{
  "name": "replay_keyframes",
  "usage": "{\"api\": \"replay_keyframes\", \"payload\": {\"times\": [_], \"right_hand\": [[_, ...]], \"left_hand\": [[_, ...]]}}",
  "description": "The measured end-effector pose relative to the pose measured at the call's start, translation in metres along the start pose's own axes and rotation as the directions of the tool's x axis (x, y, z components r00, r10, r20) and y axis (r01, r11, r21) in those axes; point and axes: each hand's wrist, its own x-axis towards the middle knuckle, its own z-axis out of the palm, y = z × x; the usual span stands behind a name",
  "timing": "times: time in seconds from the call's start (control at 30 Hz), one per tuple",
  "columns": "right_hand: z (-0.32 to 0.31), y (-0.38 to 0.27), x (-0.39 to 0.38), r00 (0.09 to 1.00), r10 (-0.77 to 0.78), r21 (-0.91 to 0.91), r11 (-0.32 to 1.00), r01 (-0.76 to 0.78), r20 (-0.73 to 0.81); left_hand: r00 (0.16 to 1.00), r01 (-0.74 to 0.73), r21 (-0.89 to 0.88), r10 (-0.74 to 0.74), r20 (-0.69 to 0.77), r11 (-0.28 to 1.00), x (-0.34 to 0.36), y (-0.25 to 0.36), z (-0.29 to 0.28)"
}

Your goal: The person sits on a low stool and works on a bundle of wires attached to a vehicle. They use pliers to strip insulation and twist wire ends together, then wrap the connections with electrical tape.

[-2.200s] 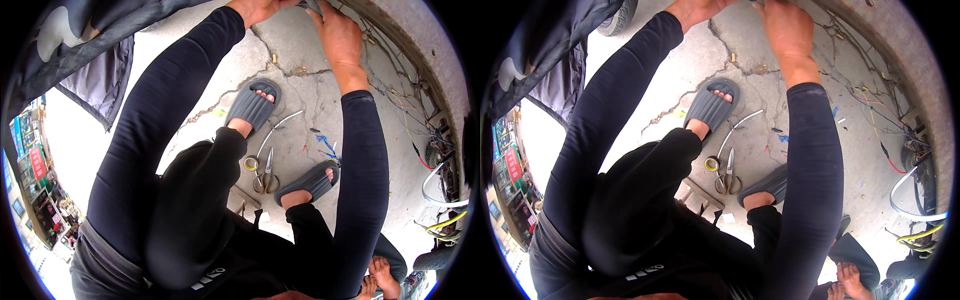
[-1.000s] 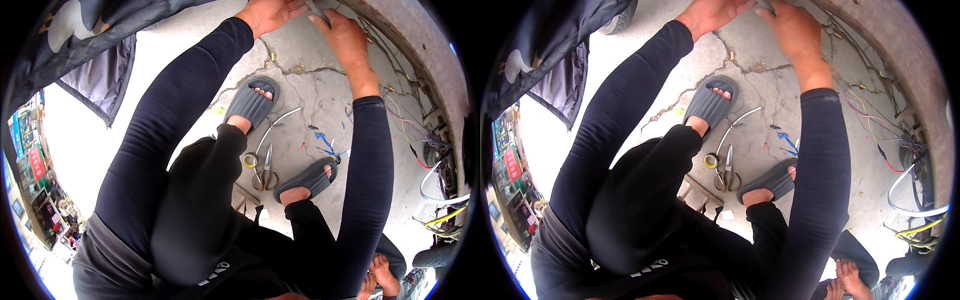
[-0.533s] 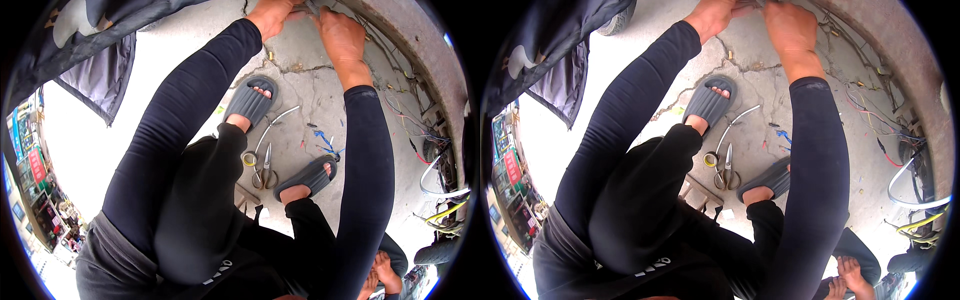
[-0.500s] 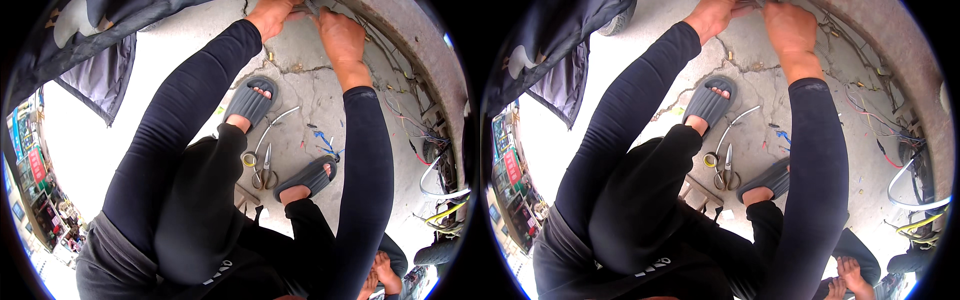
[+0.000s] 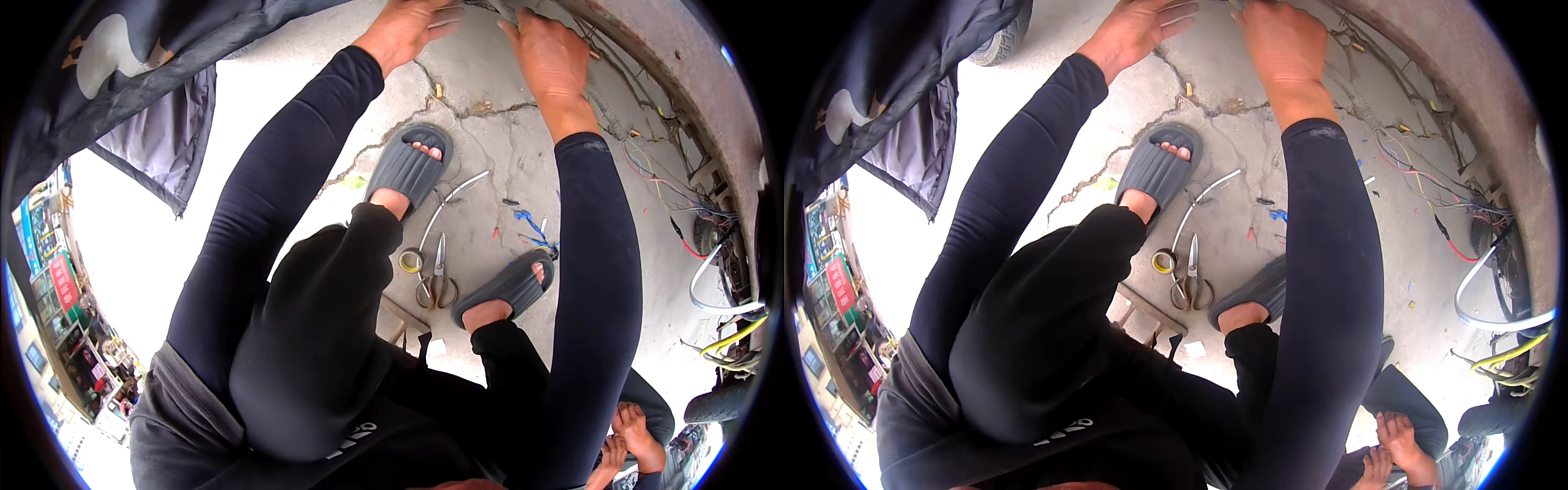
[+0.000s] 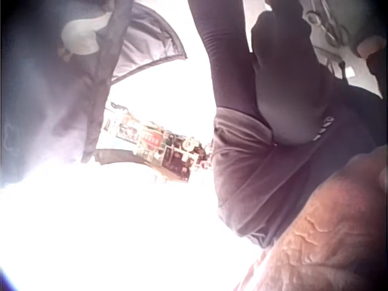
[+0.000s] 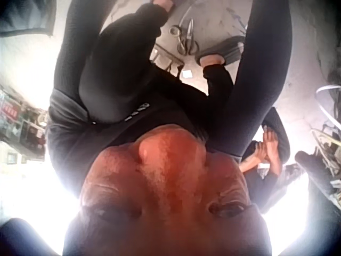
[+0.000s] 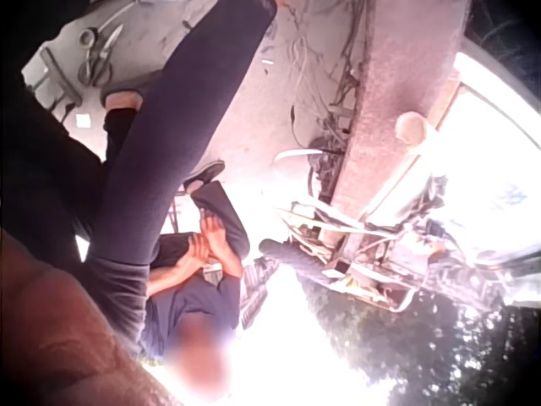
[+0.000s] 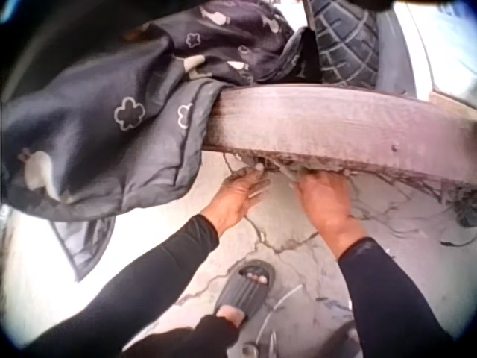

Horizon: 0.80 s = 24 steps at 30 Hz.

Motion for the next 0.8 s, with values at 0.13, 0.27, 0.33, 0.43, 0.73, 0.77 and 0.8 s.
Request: {"api": "replay_keyframes", "payload": {"times": [0.13, 0.27, 0.33, 0.43, 0.73, 0.77, 0.8], "right_hand": [[-0.005, 0.001, -0.004, 1.0, -0.021, 0.058, 0.998, 0.02, 0.012], [-0.022, 0.008, -0.006, 0.992, -0.006, 0.279, 0.96, -0.028, 0.123], [-0.025, 0.01, -0.005, 0.986, -0.016, 0.352, 0.935, -0.045, 0.169], [0.0, 0.023, -0.003, 0.987, -0.028, 0.458, 0.888, -0.048, 0.157], [0.002, 0.033, 0.005, 0.868, -0.033, 0.708, 0.595, -0.381, 0.495], [-0.016, 0.021, 0.004, 0.88, -0.002, 0.722, 0.573, -0.389, 0.475], [-0.025, 0.014, 0.004, 0.89, 0.03, 0.735, 0.551, -0.395, 0.456]], "left_hand": [[0.993, -0.121, 0.116, 0.122, -0.005, 0.986, 0.018, -0.004, 0.024], [0.988, -0.124, 0.056, 0.128, -0.088, 0.991, 0.024, -0.009, 0.025], [0.986, -0.126, 0.044, 0.129, -0.104, 0.991, 0.021, -0.007, 0.029], [0.982, -0.116, 0.063, 0.124, -0.142, 0.991, 0.016, 0.003, 0.042], [0.993, -0.053, 0.168, 0.07, -0.095, 0.984, 0.02, 0.004, 0.033], [0.997, -0.042, 0.139, 0.052, -0.065, 0.989, 0.02, 0.004, 0.029], [0.999, -0.031, 0.111, 0.035, -0.035, 0.993, 0.02, 0.003, 0.026]]}}
